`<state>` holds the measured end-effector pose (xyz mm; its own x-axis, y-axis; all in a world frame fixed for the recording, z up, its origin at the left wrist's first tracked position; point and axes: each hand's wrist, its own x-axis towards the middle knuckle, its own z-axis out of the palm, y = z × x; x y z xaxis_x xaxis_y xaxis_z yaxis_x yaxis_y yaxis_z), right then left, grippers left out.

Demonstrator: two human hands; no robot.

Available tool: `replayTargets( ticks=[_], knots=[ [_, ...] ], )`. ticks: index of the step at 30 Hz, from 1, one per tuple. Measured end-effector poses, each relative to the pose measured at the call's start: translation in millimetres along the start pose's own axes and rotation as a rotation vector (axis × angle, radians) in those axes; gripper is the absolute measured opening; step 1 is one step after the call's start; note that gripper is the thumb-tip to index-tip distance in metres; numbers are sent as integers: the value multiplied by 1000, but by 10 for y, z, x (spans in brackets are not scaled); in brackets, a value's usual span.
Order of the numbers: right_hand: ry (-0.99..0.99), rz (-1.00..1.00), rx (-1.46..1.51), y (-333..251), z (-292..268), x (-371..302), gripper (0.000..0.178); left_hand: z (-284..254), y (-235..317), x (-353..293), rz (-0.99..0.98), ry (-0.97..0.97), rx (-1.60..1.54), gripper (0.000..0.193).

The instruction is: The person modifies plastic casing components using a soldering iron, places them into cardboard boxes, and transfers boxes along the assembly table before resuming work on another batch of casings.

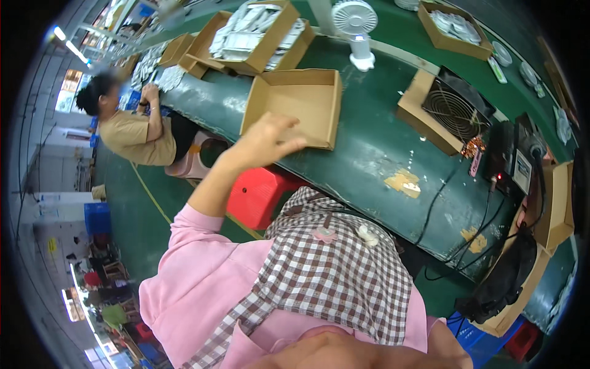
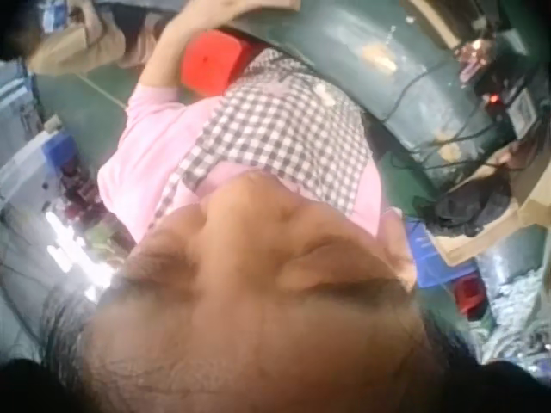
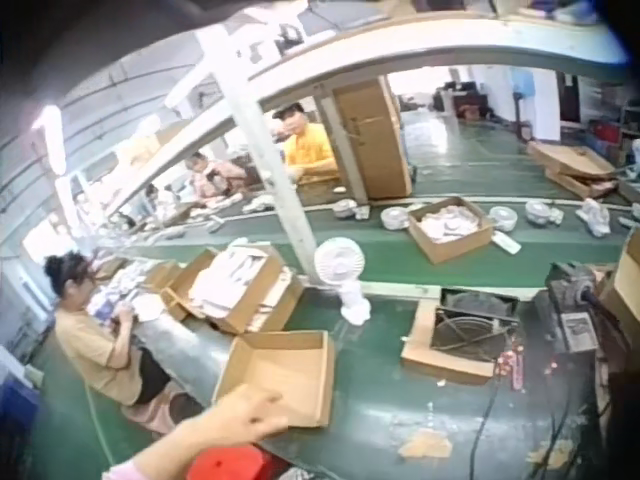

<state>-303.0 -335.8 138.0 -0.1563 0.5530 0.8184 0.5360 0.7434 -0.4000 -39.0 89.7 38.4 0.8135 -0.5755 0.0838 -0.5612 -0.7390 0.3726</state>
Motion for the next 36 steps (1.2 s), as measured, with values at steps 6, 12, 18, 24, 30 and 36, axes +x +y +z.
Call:
replayTargets(
  ticks=[6,12,18,24,30,36],
  knots=[
    [149,-66,68,45,58,67,22,390,-140,-209,215,69,182,12],
    [285,-133,105,143,21,-81,21,464,315,-406,288,13,34,11],
    [444,-231,185,389,69,-206,22,750,861,-291,440,10,-142,15],
    [601,-266,217,489,108,-302,23,295,456,-113,-26,546,-489,17],
    [908,-198,217,793,163,-361,24,-302,-1322,444,-775,781,-1443,58],
    [1690,562,184,1656,368,-737,31,-433,-1838,739,-863,484,-1860,69]
  ],
)
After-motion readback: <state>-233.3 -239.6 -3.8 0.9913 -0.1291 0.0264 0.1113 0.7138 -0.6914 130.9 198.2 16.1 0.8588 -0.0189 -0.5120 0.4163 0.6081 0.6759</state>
